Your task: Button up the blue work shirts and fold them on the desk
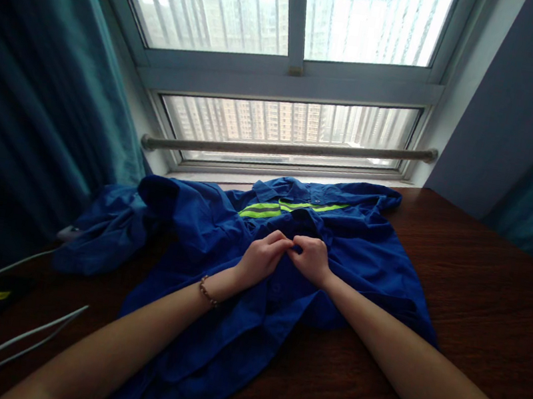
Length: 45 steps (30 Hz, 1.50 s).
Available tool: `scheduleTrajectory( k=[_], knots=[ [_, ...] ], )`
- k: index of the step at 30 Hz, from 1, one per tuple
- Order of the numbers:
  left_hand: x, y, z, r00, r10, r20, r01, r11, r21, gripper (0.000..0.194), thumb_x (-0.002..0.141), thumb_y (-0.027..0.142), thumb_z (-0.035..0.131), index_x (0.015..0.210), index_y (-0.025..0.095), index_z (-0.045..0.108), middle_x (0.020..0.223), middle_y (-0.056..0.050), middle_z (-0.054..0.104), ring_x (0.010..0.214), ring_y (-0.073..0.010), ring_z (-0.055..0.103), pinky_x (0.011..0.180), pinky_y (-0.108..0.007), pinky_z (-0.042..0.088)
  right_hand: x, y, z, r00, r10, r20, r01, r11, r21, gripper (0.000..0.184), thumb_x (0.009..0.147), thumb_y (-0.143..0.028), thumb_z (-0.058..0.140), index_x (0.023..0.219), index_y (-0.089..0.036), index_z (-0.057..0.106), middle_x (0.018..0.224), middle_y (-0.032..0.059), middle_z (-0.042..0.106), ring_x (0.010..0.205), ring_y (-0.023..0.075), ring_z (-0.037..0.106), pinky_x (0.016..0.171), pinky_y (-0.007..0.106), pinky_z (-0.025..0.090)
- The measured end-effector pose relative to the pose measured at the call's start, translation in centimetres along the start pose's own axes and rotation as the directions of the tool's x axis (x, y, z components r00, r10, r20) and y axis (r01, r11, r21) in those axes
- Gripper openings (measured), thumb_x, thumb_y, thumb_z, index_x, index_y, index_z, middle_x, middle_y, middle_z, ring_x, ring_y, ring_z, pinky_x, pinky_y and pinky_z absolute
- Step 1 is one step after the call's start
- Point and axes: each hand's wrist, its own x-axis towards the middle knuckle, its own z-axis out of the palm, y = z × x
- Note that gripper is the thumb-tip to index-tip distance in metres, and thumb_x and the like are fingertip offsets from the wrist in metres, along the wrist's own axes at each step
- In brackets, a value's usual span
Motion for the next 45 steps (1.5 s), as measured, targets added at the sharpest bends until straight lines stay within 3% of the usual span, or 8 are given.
scheduleTrajectory(
  k=[5,12,17,21,24,29,35,45],
  knots=[
    [0.8,0.8,-0.2,0.964,-0.259,-0.056,0.229,0.921,-0.314,0.026,0.076,0.02,0.055,0.102,0.016,0.053,0.1,-0.007,0.056,0.071,-0.0134,0.055,0.066,-0.025,0.044,1.1,1.5,-1.0,0.96,0.191,-0.203,-0.177,0.981,0.084,0.031,0.077,-0.031,0.048,0.049,-0.018,0.04,0.045,-0.0043,0.037,0.044,0.0093,0.036,0.048,0.023,0.026],
    [1.2,0.3,-0.3,0.766,-0.34,0.546,0.643,0.373,-0.669,0.029,0.058,0.035,0.072,0.061,0.013,0.053,0.049,0.005,0.047,0.04,-0.0054,0.039,0.039,-0.018,0.028,1.7,2.2,-1.4,0.948,0.24,-0.211,-0.223,0.969,0.102,0.024,0.078,-0.035,0.05,0.061,-0.018,0.053,0.052,-0.0026,0.047,0.049,0.0122,0.045,0.052,0.025,0.033],
    [1.3,-1.5,-0.4,0.693,-0.455,0.559,0.663,0.098,-0.743,0.03,0.049,0.025,0.078,0.064,0.013,0.055,0.055,0.003,0.053,0.044,-0.0067,0.048,0.041,-0.017,0.034,1.4,0.3,-2.3,0.934,-0.052,-0.353,-0.002,0.988,-0.153,0.019,0.075,-0.024,0.054,0.094,-0.017,0.056,0.094,0.0099,0.055,0.091,0.0248,0.049,0.081,0.037,0.039],
    [1.4,-3.1,-0.3,0.632,-0.555,0.541,0.642,-0.017,-0.766,0.029,0.047,0.022,0.079,0.06,0.012,0.055,0.053,0.002,0.054,0.046,-0.0081,0.05,0.044,-0.019,0.036,0.5,-1.1,-2.2,0.882,-0.472,0.005,0.461,0.859,-0.225,0.015,0.083,-0.018,0.044,0.092,-0.019,0.055,0.089,0.0078,0.054,0.086,0.0201,0.049,0.078,0.033,0.041],
    [1.4,-3.5,-0.2,0.617,-0.582,0.53,0.66,0.017,-0.751,0.026,0.05,0.023,0.077,0.058,0.011,0.054,0.048,0.003,0.05,0.042,-0.0068,0.046,0.042,-0.019,0.033,-0.2,-1.4,-1.2,0.806,-0.542,0.236,0.576,0.811,-0.104,0.017,0.087,-0.016,0.036,0.089,-0.017,0.053,0.082,0.0059,0.053,0.074,0.015,0.05,0.064,0.025,0.043],
    [1.2,-3.3,-0.3,0.642,-0.575,0.507,0.657,0.072,-0.751,0.027,0.05,0.026,0.076,0.057,0.012,0.055,0.05,0.003,0.051,0.044,-0.0073,0.046,0.046,-0.02,0.034,-0.6,-1.0,-0.4,0.913,-0.363,0.184,0.371,0.929,-0.009,0.014,0.088,-0.027,0.04,0.092,-0.016,0.049,0.081,0.0047,0.051,0.066,0.013,0.051,0.059,0.023,0.043],
    [1.0,-3.3,0.1,0.685,-0.576,0.446,0.643,0.189,-0.742,0.033,0.048,0.035,0.076,0.056,0.012,0.053,0.048,0.004,0.048,0.044,-0.0068,0.042,0.046,-0.02,0.03,-0.6,-0.9,-0.6,0.927,-0.344,0.15,0.348,0.937,-0.003,0.02,0.089,-0.028,0.039,0.099,-0.017,0.051,0.086,0.006,0.053,0.071,0.0138,0.054,0.061,0.024,0.043],
    [0.1,-2.4,1.3,0.878,-0.478,0.018,0.428,0.769,-0.475,0.029,0.074,0.036,0.054,0.056,0.013,0.052,0.052,0.002,0.048,0.051,-0.009,0.04,0.05,-0.022,0.029,-0.7,-1.0,-0.6,0.914,-0.348,0.207,0.388,0.901,-0.195,0.025,0.089,-0.026,0.037,0.075,-0.015,0.055,0.072,0.0042,0.054,0.063,0.013,0.052,0.057,0.024,0.035]
  ],
)
